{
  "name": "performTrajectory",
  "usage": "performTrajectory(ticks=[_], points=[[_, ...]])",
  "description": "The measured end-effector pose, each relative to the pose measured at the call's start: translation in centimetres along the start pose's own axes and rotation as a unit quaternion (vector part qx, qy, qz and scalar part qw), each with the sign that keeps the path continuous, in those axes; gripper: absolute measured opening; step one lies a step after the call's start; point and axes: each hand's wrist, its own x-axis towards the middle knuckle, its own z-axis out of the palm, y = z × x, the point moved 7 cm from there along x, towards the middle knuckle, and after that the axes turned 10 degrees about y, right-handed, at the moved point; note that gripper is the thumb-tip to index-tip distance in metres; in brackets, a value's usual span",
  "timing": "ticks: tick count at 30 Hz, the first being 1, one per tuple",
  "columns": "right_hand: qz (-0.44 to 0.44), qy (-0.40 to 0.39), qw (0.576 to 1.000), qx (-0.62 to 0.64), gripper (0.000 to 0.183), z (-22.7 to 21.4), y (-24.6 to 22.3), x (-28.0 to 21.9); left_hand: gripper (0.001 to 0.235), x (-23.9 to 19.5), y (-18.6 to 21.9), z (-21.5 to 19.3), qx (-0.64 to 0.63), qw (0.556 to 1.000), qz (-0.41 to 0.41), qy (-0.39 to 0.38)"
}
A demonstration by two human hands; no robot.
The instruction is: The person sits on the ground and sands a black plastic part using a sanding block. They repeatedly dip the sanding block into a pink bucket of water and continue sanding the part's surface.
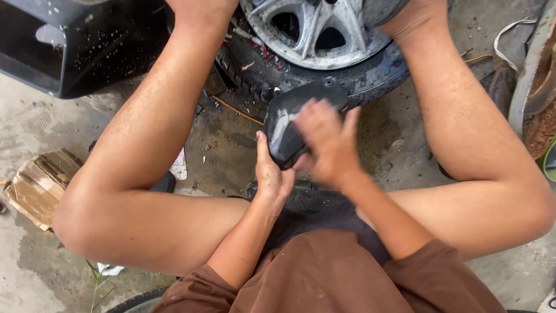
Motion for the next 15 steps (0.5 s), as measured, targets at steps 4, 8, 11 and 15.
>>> performTrajectory(ticks=[4,8,11,15], points=[[0.092,0.011,0.996,0.009,0.104,0.0,1.8,0.8,0.050,-2.1,0.2,1.7,-0.041,0.998,-0.008,-0.057],[-0.012,-0.028,0.997,0.069,0.110,0.2,-2.8,0.2,0.051,-3.6,0.6,2.4,-0.013,0.998,0.000,-0.054],[0.070,-0.029,0.996,0.057,0.100,0.1,2.6,1.1,0.050,-4.6,1.1,2.7,0.010,0.997,0.007,-0.073],[0.023,-0.018,0.998,0.061,0.105,-0.7,-1.3,1.5,0.048,-4.4,0.4,1.5,0.083,0.991,0.028,-0.101]])
